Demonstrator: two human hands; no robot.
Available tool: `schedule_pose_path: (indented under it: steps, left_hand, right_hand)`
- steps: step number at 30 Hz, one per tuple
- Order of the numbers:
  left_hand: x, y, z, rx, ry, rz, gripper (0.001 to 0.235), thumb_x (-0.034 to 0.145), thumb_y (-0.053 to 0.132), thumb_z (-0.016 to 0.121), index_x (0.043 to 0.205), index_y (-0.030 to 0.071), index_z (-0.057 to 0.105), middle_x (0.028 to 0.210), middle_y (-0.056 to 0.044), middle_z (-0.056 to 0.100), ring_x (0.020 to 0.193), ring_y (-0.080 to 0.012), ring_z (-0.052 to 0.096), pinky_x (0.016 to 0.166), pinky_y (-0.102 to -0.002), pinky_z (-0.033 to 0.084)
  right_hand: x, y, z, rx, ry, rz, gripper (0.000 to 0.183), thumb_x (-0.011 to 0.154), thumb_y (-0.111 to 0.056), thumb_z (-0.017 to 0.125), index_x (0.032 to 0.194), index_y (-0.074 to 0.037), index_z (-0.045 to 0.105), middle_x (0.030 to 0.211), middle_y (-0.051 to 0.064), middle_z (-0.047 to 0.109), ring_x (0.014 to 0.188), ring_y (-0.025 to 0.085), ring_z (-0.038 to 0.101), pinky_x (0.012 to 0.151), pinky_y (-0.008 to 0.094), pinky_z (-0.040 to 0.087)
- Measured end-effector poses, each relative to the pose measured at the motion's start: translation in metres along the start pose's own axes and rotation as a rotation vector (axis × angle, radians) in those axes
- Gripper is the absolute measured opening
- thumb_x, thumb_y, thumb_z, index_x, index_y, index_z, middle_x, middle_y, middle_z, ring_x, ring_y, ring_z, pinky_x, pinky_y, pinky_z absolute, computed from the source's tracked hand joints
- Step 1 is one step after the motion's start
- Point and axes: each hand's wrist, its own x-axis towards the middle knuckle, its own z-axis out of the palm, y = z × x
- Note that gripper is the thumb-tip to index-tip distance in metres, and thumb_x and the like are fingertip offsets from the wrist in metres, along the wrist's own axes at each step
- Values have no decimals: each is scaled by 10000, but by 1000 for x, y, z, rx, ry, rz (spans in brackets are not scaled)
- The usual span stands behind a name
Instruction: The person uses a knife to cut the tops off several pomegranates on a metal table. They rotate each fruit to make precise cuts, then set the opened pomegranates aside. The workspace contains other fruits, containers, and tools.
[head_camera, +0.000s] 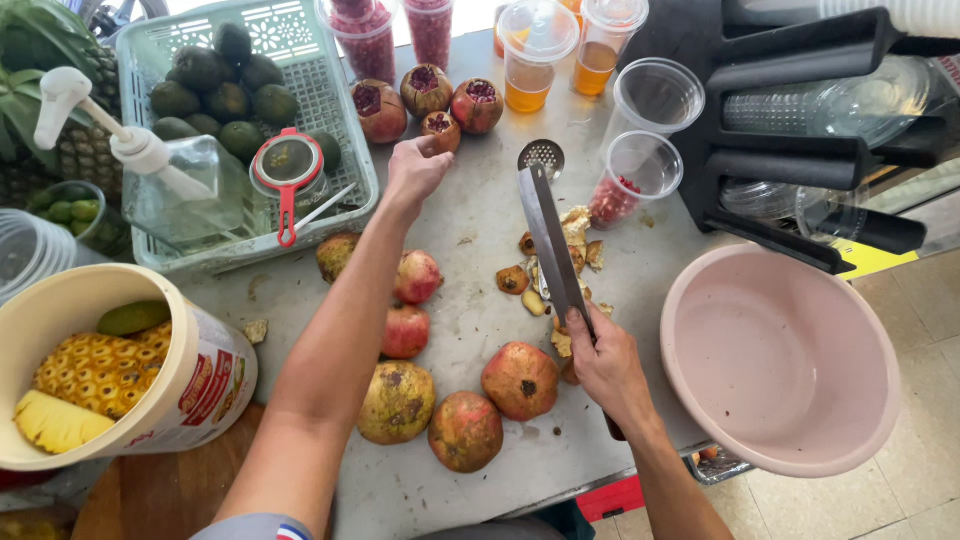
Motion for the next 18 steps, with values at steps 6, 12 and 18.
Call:
schedule_pose_path:
  steps: [6,12,18]
  left_hand:
    - [-111,18,-63,836,-494,147,798,573,462,938,1214,44,712,1167,-193,717,1097,-329,685,1008,-390,527]
    - [-153,14,-68,842,-346,229,802,552,337,900,1285,128,651,1147,-165,708,1088,-346,677,951,-438,548]
    - [-167,26,-77,-357,-365,-35,812,646,478,853,1351,244,525,1127,-90,679,948,-203,733,728,-353,657]
  right_hand:
    - [-13,-3,-1,-14,-29,-26,354,1057,-342,534,1160,-50,706,598,53,537,521,124,504,510,338,432]
    - [-24,-9,5,-63,-40,-146,343,1057,-333,521,1165,-56,693,684,67,623,595,164,572,577,349,482]
    - [-39,-13,4,-85,-14,-78,363,1019,-337,542,1267,-102,668,695,111,636,619,181,583,610,357,483]
